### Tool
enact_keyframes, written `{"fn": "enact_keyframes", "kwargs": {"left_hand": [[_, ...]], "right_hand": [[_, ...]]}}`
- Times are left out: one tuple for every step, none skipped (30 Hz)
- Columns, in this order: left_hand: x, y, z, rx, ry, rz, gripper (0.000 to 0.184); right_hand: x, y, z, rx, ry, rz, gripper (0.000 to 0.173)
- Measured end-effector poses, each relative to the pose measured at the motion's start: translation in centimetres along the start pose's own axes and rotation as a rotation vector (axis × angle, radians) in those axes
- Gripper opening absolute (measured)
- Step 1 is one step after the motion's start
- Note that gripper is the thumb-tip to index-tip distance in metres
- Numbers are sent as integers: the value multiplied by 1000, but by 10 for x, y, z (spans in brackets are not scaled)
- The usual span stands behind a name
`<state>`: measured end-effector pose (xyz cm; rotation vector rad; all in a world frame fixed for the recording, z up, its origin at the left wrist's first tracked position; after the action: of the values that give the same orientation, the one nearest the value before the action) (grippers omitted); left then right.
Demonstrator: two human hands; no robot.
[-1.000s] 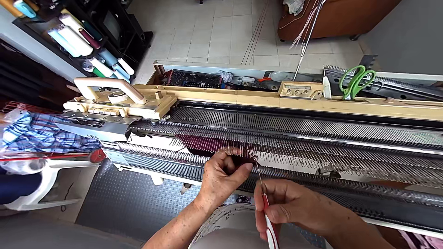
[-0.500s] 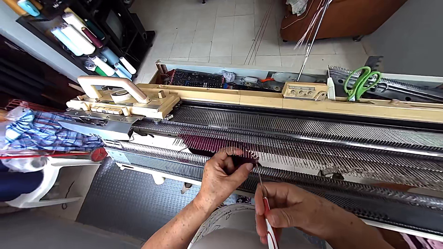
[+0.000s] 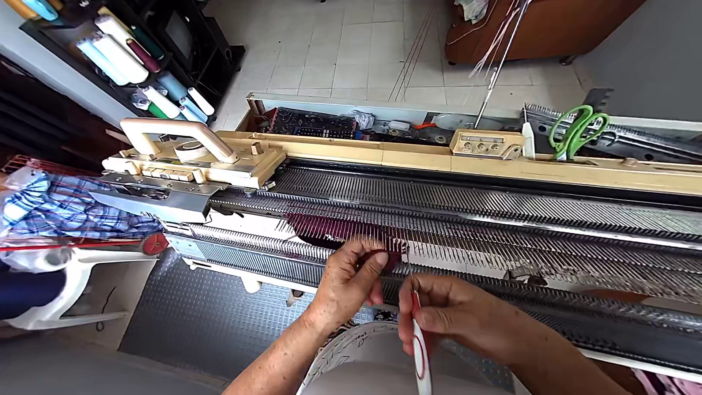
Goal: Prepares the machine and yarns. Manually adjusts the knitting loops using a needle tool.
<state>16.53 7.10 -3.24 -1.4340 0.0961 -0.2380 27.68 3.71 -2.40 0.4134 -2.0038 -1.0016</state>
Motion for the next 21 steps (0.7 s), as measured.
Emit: {"fn": "enact_keyframes", "kwargs": {"left_hand": [[1,-2,1,-6,-7,-20,15],[3,-4,1,-7,-16,-43,14],[4,-6,0,-6,-23,-56,10],[6,-9,-1,-1,-26,-60,8],[8,-11,-1,1,-33,-53,8],[8,-12,-1,2,-39,-43,9],[8,-12,-1,0,-47,-38,9],[9,-12,-1,-1,-54,-38,9],[8,-12,-2,-1,-62,-40,9],[8,-12,-2,2,-68,-38,9],[8,-12,-2,8,-75,-32,9],[8,-13,-3,14,-84,-21,9],[8,-14,-3,16,-87,-14,9],[7,-14,-4,15,-88,-13,10],[6,-14,-4,8,-92,-17,11],[5,-13,-4,-3,-91,-16,12],[4,-13,-5,-13,-88,-12,14],[4,-14,-5,-18,-86,-10,15],[5,-15,-5,-17,-85,-10,16],[5,-17,-6,-14,-89,-6,17],[5,-18,-7,-9,-95,0,18]], "right_hand": [[-3,-2,4,12,-7,11,11],[0,-1,3,5,0,10,11],[8,2,-4,-18,13,-5,13],[17,5,-12,-41,29,-21,15],[23,7,-19,-52,41,-26,17],[27,7,-23,-53,55,-21,18],[29,7,-25,-53,68,-17,18],[30,7,-25,-51,74,-18,19],[32,7,-26,-48,78,-19,19],[35,7,-27,-41,83,-20,20],[39,8,-30,-33,90,-21,21],[43,8,-34,-25,101,-25,21],[45,7,-36,-20,112,-28,21],[44,8,-35,-22,107,-32,20],[37,8,-31,-34,86,-37,19],[26,7,-22,-40,57,-43,16],[15,5,-11,-32,33,-32,14],[8,2,-3,-21,22,-6,13],[7,1,-1,-24,23,1,14],[12,3,-5,-39,35,-9,15],[20,5,-11,-56,53,-16,16]]}}
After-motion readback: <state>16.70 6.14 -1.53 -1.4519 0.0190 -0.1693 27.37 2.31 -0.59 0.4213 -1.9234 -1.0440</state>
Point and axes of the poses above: each hand's wrist, its own z-axis towards the middle knuckle, its own x-axis out of the palm, y = z × x, the point moved 10 cm from there along z, towards the middle knuckle, and after that the axes turned 11 degrees about x, right-handed, at the moved point
